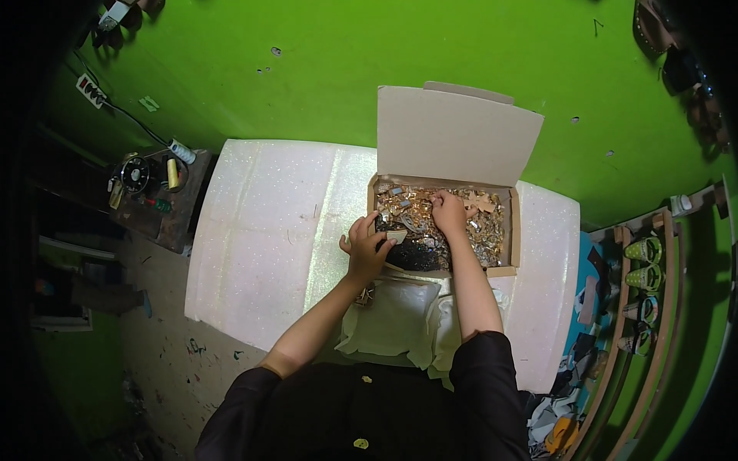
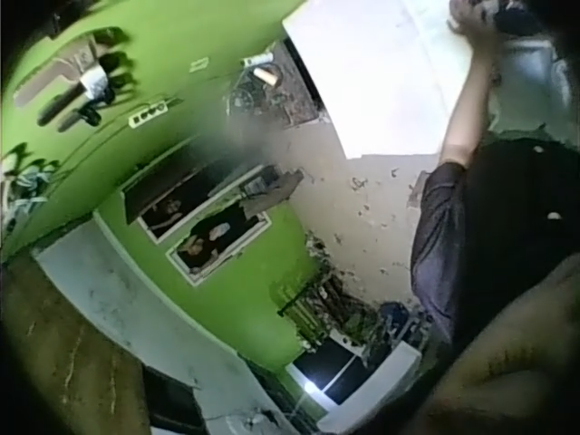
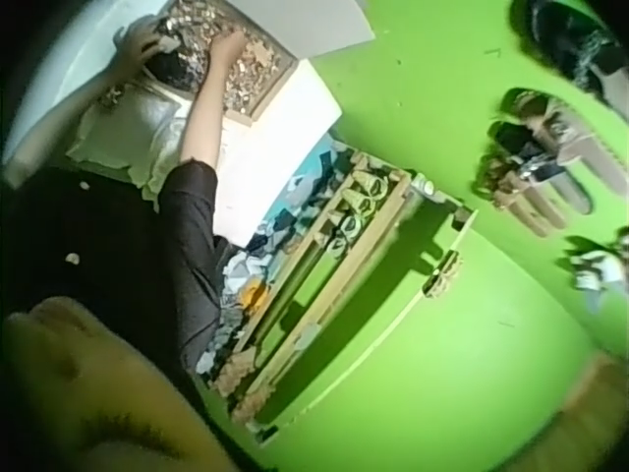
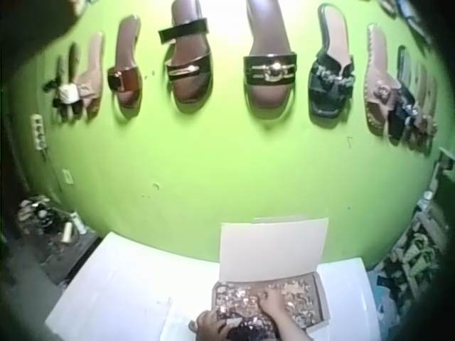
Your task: Sorting various metal shoe ornaments and buckles from a large box into smaller containers.
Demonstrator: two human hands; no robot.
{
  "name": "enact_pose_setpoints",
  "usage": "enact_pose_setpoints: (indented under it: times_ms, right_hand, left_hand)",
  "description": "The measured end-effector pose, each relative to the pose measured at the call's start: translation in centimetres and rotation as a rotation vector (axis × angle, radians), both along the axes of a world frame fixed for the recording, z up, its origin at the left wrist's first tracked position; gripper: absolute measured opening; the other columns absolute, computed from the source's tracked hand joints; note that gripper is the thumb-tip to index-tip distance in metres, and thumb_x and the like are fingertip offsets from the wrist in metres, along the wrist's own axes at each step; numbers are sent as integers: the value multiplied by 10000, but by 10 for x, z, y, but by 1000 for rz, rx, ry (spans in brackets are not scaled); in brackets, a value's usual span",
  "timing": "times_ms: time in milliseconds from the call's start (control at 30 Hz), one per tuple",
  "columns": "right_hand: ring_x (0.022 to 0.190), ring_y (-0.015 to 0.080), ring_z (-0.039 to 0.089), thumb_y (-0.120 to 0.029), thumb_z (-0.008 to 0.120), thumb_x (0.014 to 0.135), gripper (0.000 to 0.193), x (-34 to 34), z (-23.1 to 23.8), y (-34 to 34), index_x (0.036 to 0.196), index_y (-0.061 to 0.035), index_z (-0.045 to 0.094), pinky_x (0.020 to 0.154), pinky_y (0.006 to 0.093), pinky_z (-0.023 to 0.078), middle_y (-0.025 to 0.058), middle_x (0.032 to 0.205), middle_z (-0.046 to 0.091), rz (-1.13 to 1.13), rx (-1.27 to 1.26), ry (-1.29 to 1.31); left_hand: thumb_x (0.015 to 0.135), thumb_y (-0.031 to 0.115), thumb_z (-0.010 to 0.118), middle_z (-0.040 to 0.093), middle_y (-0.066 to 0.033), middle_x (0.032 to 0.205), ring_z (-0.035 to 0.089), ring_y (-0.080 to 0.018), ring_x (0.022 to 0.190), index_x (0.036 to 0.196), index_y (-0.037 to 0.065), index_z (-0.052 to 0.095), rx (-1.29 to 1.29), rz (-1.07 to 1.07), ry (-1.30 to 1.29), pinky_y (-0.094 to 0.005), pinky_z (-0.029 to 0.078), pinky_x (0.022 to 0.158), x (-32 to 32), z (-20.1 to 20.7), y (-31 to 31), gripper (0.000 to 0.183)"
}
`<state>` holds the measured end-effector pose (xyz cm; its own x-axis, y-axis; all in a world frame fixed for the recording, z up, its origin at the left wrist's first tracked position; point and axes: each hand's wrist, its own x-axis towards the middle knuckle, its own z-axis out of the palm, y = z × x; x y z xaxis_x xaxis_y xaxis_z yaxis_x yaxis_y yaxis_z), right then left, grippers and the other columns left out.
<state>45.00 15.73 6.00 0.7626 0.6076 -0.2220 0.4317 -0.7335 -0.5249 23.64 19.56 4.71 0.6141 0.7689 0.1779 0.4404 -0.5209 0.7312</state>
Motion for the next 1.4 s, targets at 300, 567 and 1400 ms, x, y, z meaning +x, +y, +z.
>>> enact_pose_setpoints:
  times_ms: [300, 567, 1400]
  right_hand:
    - [1061, 238, 534, -213, 605, 775, 265, -22, 19, -1, 1034, -200, 661, 939, 578, 192, 12, 1078, 631, 162, 100, -127]
    - [1207, 287, 432, -141, 607, 748, 474, -41, 4, 30, 1204, -268, 577, 981, 635, 154, 27, 1251, 553, 332, -96, -207]
    - [712, 66, 540, -294, 604, 885, 291, 11, 18, -19, 877, -9, 659, 659, 213, 417, 4, 739, 617, 222, 508, 655]
  left_hand:
    - [799, 286, 644, 395, -50, 1382, 277, -279, 1271, 825, 72, 660, 1, 8, -4, -563, 52, 977, 0, 0, 2, 217]
    - [882, 285, 543, 374, -64, 1384, 219, -313, 1326, 912, 88, 641, 76, 108, 6, -626, 73, 970, 0, 0, -3, 222]
    - [852, 336, 588, 403, -106, 1364, 248, -282, 1311, 855, 73, 661, -159, 205, -41, -552, 68, 1003, 5, 15, 9, 272]
